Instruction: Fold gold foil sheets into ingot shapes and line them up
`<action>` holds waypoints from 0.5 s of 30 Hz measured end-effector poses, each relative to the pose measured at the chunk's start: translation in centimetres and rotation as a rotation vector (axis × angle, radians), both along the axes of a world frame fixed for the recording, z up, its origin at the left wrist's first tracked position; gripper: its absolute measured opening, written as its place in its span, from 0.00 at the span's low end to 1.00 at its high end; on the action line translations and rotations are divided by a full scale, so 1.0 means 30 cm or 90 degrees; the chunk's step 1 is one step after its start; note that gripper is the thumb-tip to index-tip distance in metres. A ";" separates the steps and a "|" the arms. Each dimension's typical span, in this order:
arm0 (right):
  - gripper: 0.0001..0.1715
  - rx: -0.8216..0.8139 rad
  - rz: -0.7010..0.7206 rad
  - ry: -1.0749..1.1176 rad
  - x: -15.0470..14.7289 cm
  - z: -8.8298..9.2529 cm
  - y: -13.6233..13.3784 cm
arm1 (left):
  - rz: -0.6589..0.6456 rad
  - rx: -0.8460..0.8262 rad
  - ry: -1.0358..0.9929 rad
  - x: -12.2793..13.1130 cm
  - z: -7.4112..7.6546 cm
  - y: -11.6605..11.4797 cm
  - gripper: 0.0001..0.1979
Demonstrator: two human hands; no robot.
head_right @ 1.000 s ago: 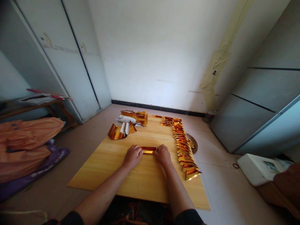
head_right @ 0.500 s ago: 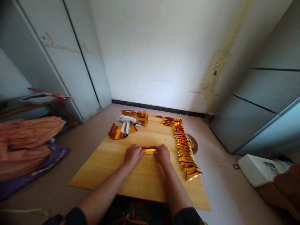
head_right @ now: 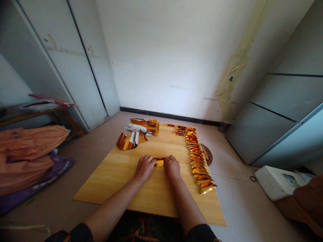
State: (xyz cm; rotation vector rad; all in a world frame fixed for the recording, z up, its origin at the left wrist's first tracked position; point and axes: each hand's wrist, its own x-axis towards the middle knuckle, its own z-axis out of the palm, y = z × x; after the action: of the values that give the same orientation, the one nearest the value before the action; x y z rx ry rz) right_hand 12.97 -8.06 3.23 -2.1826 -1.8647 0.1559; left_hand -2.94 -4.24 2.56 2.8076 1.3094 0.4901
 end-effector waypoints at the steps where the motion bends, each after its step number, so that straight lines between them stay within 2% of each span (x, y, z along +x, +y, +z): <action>1: 0.11 -0.017 0.005 -0.010 -0.010 0.001 0.001 | -0.027 0.002 -0.002 0.000 -0.007 0.003 0.09; 6: 0.13 -0.066 -0.029 -0.006 -0.034 0.014 0.009 | -0.093 -0.015 -0.011 -0.013 -0.032 0.019 0.10; 11: 0.10 -0.082 -0.056 0.003 -0.044 0.037 0.001 | -0.124 0.002 -0.006 -0.063 -0.040 -0.006 0.10; 15: 0.18 -0.090 -0.083 -0.007 -0.072 0.056 -0.004 | -0.118 0.001 -0.017 -0.099 -0.039 -0.044 0.12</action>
State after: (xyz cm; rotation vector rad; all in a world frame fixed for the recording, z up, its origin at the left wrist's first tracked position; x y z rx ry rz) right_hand 10.79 -8.17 4.91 -2.3945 -1.7589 0.2576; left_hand -5.90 -5.56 1.39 2.8746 1.0316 0.5179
